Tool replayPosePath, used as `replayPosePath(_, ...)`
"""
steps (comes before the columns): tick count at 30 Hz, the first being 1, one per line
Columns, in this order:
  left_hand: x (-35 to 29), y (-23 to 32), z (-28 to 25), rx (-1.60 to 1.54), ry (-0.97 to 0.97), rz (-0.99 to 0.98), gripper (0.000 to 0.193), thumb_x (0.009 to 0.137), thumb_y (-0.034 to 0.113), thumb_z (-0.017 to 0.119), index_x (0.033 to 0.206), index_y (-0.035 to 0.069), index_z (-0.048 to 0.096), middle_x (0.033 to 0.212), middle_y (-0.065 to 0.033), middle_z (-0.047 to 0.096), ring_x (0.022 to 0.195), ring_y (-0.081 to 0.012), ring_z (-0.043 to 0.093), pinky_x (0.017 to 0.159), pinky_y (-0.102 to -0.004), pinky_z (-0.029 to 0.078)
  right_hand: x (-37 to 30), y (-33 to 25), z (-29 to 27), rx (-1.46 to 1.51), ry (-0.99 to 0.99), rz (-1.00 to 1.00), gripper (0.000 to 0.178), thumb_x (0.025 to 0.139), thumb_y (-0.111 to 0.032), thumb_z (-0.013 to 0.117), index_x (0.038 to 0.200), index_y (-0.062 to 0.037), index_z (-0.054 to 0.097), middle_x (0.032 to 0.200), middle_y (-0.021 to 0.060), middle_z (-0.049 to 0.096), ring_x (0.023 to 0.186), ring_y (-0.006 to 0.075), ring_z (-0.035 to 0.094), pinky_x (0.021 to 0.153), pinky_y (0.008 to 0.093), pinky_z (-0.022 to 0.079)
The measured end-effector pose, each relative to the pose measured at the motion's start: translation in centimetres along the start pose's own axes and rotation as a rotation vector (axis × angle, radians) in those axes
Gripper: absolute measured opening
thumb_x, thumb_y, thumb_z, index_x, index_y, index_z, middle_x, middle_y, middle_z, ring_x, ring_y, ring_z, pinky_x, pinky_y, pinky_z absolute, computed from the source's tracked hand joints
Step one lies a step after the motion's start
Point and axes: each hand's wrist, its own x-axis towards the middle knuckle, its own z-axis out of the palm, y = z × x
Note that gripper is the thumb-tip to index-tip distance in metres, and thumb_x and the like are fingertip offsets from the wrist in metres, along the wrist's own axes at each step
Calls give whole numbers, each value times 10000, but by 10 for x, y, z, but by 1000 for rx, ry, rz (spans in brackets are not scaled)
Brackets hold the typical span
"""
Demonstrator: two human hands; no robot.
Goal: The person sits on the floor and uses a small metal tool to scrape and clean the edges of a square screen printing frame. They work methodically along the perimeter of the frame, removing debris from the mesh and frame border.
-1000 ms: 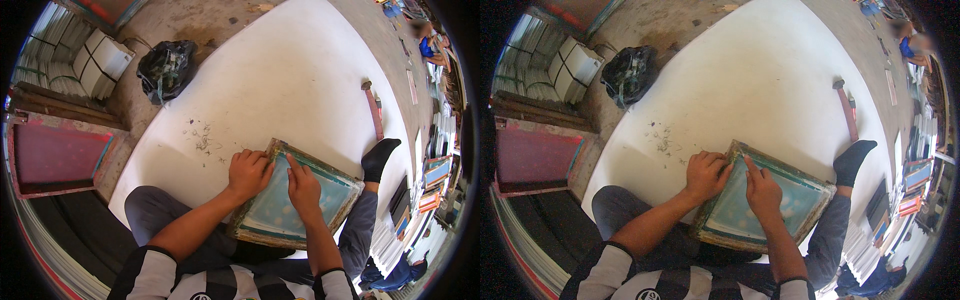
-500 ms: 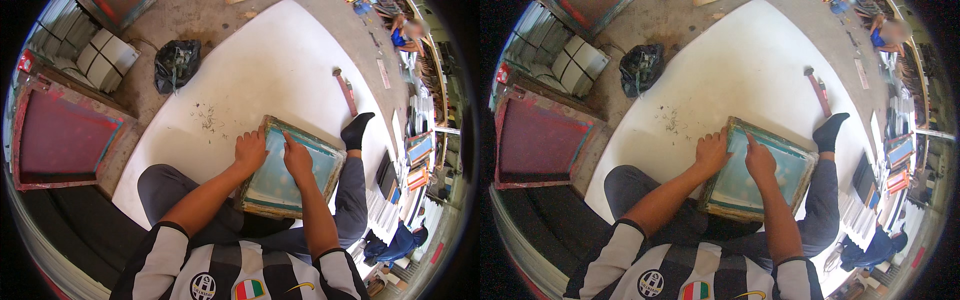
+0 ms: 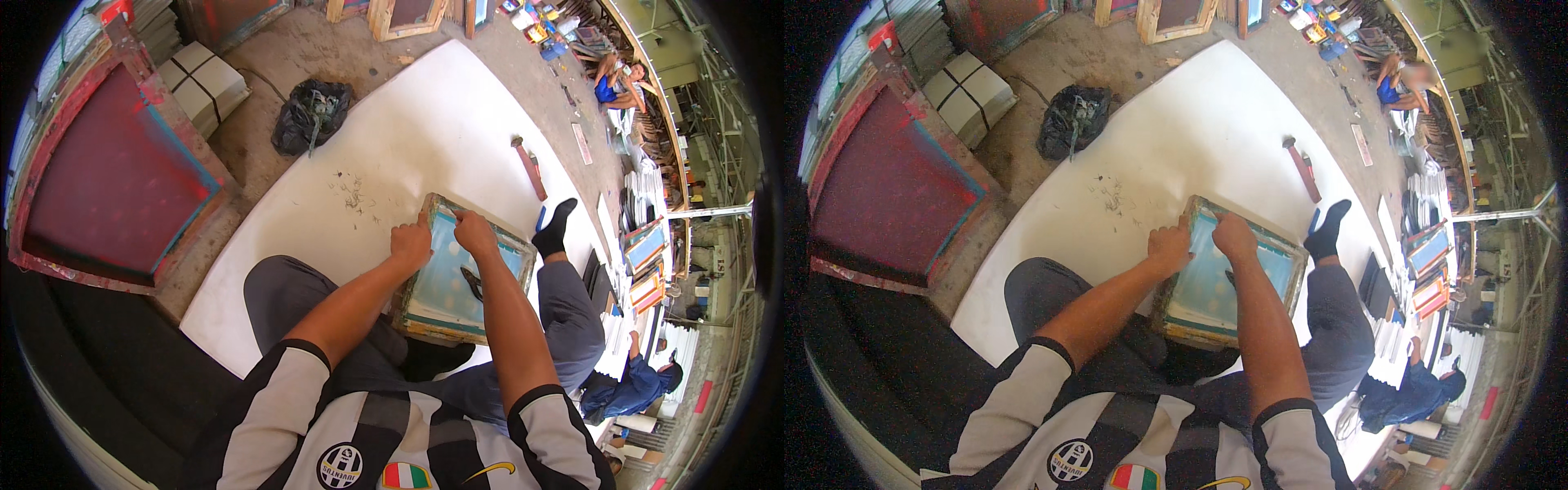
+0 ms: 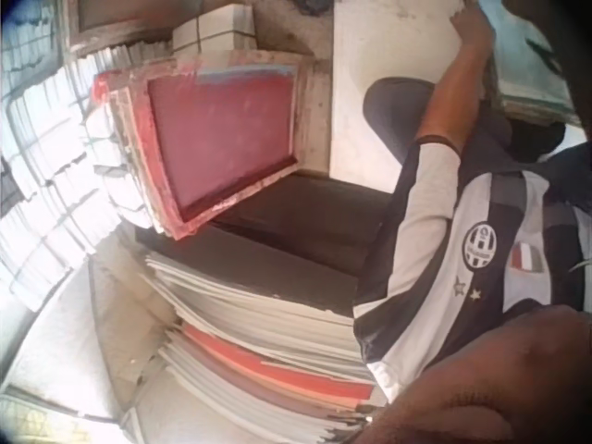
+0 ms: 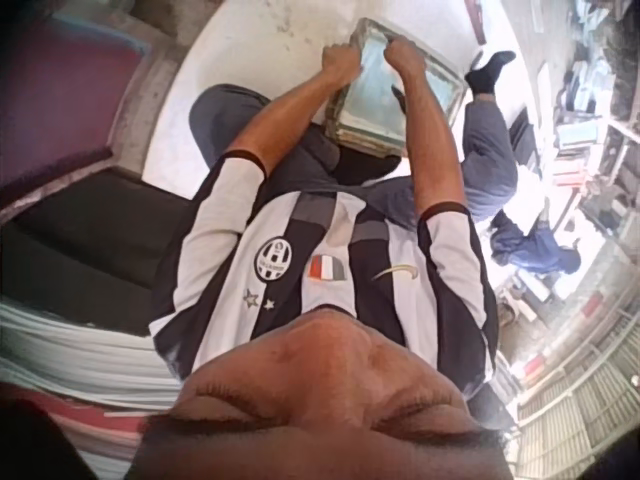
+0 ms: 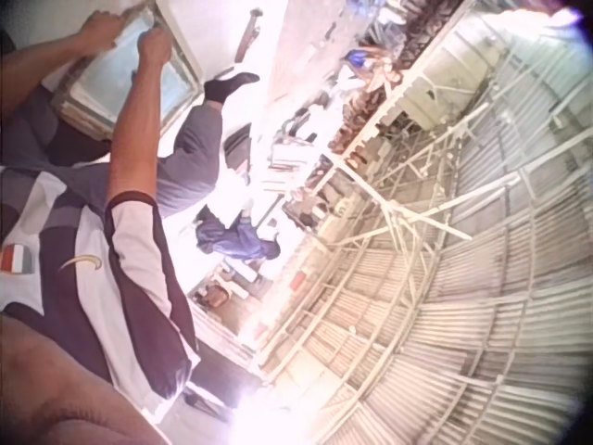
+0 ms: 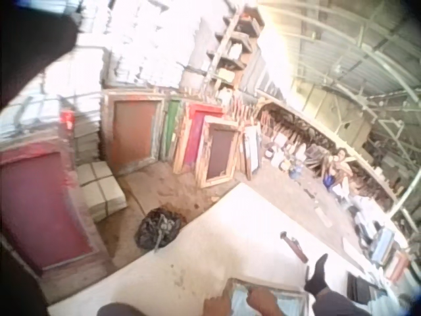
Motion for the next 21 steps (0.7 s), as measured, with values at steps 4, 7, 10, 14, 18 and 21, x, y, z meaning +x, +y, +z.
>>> replayPosePath(4, -5, 7, -4, -19, -70, 5, 949, 815, 416, 821, 1504, -48, 362, 1085, -147, 742, 1006, -312, 723, 856, -437, 548, 6, 16, 7, -36, -1, 44, 435, 921, -144, 530, 1325, -157, 692, 1195, 228, 704, 1142, 389, 668, 991, 504, 520)
replayPosePath(7, -1, 7, -2, -17, -93, 8, 913, 828, 399, 804, 1494, -50, 370, 1099, -151, 743, 1009, -311, 728, 856, -435, 562, 4, 14, 8, -44, 7, 45, 443, 917, -137, 533, 1332, -153, 687, 1203, 228, 701, 1142, 385, 669, 993, 500, 523)
replayPosePath(10, 0, -1, 1, -14, -110, 4, 910, 831, 383, 792, 1505, -48, 359, 1094, -152, 741, 1007, -311, 729, 838, -440, 576, -5, 5, 12, -15, 37, 28, 451, 916, -128, 531, 1342, -154, 678, 1193, 217, 708, 1137, 385, 670, 985, 502, 530)
replayPosePath(14, -1, 3, -5, -47, -126, 12, 923, 832, 365, 778, 1533, -35, 330, 1097, -170, 725, 1003, -336, 722, 814, -463, 587, -1, 17, 18, 13, 29, 48, 455, 923, -129, 537, 1360, -163, 661, 1174, 197, 719, 1128, 386, 671, 975, 509, 536)
replayPosePath(18, 4, -13, -1, -82, -72, 23, 872, 821, 340, 773, 1510, 21, 345, 1104, -219, 702, 996, -403, 709, 833, -512, 577, -10, 14, 23, 139, 50, 74, 451, 943, -132, 536, 1379, -169, 645, 1186, 188, 716, 1124, 387, 668, 965, 514, 539)
replayPosePath(21, 5, -10, 1, -78, -69, 29, 887, 817, 337, 769, 1519, 13, 335, 1101, -224, 699, 1000, -402, 706, 833, -516, 573, -13, 23, 21, 157, 38, 52, 454, 962, -133, 530, 1403, -176, 627, 1198, 181, 715, 1127, 382, 668, 960, 510, 541)
